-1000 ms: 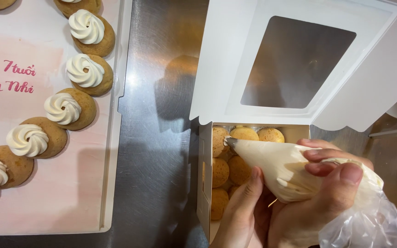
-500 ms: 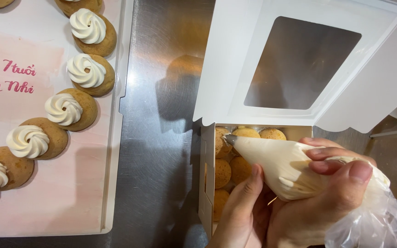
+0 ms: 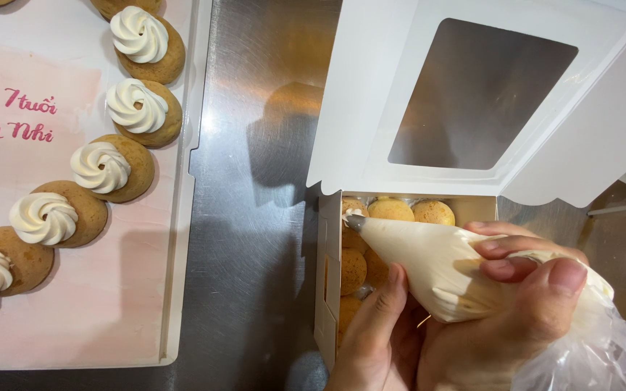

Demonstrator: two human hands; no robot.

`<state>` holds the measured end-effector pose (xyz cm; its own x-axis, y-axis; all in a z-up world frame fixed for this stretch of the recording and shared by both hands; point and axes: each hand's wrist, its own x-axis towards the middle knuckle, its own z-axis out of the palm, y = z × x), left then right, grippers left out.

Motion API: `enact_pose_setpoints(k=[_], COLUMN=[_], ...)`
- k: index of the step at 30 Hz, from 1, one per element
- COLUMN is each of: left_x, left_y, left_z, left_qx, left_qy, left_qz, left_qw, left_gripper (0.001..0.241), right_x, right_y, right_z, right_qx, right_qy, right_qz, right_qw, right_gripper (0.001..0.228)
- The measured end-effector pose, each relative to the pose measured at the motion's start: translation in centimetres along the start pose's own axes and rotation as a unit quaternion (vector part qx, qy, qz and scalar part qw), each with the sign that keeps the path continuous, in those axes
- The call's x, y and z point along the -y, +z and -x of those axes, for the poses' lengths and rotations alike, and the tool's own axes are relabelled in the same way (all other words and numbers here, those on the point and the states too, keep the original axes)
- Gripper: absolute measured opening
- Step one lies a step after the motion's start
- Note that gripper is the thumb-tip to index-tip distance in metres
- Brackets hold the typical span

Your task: Piping whipped cream or frosting onto a heart-shaped arrangement of small cakes and then into a box of pastries.

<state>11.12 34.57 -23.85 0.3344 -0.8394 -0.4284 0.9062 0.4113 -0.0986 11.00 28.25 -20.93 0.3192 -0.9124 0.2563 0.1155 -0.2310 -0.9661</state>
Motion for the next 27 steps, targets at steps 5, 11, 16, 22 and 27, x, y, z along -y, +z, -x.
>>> enact_pose_setpoints(k=[5,11,16,22,27], left_x=[0.2,0.5,0.8,1.2,1.6], left_y=[-0.2,-0.4,-0.7,-1.2,-1.5], left_z=[0.2,0.3,0.5,0.5,0.3], left_qx=[0.008,0.017,0.020,0.047,0.057], left_qy=[0.016,0.029,0.039,0.036,0.027], left_qz=[-0.001,-0.002,-0.003,0.001,-0.010], left_qw=[1.000,0.999,0.999,0.998,0.998], left_gripper=[0.077,0.077,0.076,0.075,0.074], right_x=[0.7,1.1,0.3,-0.2,0.2], right_y=[0.3,0.6,-0.4,-1.3,-1.1], right_z=[1.0,1.0,0.6,0.7,0.5], right_qx=[-0.014,-0.033,-0.005,-0.003,-0.009], right_qy=[0.010,0.026,0.000,0.003,0.004], right_qz=[0.023,0.014,0.021,0.005,0.017], right_qw=[1.000,0.999,1.000,1.000,1.000], right_gripper=[0.049,0.050,0.052,0.053,0.054])
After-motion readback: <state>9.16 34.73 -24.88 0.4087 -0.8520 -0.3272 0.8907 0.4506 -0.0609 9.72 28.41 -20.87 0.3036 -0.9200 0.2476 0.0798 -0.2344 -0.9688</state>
